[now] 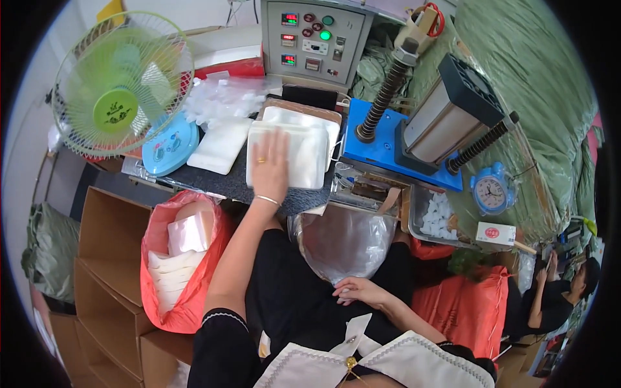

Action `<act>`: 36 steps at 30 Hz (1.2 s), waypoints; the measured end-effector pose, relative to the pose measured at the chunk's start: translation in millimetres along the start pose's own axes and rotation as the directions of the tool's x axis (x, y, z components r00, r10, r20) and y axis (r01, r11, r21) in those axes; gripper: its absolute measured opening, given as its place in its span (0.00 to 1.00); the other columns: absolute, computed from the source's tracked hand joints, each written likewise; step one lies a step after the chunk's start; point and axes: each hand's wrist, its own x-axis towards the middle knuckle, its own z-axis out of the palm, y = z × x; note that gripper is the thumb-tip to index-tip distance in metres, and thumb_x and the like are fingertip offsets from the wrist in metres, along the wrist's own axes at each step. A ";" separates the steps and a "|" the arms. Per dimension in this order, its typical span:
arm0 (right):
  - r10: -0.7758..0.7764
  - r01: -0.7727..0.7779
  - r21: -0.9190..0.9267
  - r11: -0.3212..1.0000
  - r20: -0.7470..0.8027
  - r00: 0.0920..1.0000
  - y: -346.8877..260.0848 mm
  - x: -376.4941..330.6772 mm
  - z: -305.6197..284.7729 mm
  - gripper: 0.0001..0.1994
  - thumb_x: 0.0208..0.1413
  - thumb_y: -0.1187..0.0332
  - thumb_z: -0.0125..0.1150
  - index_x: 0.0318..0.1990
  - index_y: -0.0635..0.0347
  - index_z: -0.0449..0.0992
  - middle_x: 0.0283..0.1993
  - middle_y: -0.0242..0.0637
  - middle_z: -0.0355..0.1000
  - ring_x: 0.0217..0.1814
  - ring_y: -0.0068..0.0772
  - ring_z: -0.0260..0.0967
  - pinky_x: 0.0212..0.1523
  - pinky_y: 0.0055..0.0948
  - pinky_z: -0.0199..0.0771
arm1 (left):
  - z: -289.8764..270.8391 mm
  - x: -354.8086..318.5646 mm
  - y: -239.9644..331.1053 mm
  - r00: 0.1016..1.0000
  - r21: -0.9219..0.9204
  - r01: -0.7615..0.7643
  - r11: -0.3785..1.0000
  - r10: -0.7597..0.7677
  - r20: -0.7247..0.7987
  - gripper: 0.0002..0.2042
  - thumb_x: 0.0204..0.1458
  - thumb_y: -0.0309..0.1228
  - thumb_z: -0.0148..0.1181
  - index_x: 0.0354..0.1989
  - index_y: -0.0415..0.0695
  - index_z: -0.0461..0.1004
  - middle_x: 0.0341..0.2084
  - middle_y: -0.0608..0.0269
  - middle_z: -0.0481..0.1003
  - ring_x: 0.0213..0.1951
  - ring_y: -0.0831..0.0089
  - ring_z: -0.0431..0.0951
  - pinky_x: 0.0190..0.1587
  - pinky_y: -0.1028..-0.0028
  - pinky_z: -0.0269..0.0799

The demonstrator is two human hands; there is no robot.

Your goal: The person operates a heat-sealing machine to package items into plastic bags.

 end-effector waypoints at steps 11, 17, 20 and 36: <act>-0.130 0.128 -0.107 0.986 -0.012 0.991 27.1 -0.8 -0.9 0.16 0.48 0.78 0.64 0.46 0.65 0.72 0.44 0.40 0.74 0.46 0.25 0.71 0.50 0.25 0.70 | -0.2 -16.7 45.2 0.983 0.072 -0.123 0.990 0.112 0.149 0.32 0.52 0.36 0.50 0.66 0.41 0.51 0.67 0.58 0.47 0.69 0.60 0.43 0.67 0.56 0.38; -0.120 0.115 -0.038 0.993 -0.167 0.979 9.2 -2.5 -4.4 0.13 0.48 0.73 0.66 0.43 0.62 0.78 0.38 0.33 0.76 0.41 0.21 0.72 0.44 0.22 0.71 | -2.4 -91.0 82.5 0.979 -0.060 0.110 0.992 -0.097 0.181 0.29 0.50 0.39 0.58 0.59 0.40 0.61 0.63 0.52 0.57 0.64 0.54 0.54 0.65 0.54 0.43; -0.424 0.383 -0.184 0.905 -0.461 0.780 -19.5 -1.8 -15.4 0.12 0.52 0.73 0.61 0.45 0.63 0.76 0.41 0.32 0.75 0.41 0.19 0.70 0.42 0.20 0.69 | -14.7 -101.9 74.8 0.985 -0.252 0.132 0.959 -0.099 0.139 0.13 0.47 0.34 0.62 0.39 0.42 0.73 0.40 0.58 0.73 0.42 0.57 0.71 0.56 0.57 0.55; -0.669 0.599 -0.312 0.737 -0.458 0.585 -125.8 21.4 -57.1 0.13 0.59 0.69 0.54 0.50 0.61 0.74 0.40 0.41 0.75 0.43 0.24 0.70 0.47 0.25 0.69 | -16.5 -84.9 156.1 0.662 -0.658 0.749 0.073 -0.063 0.746 0.08 0.51 0.30 0.63 0.32 0.38 0.79 0.18 0.73 0.74 0.19 0.89 0.67 0.21 0.86 0.59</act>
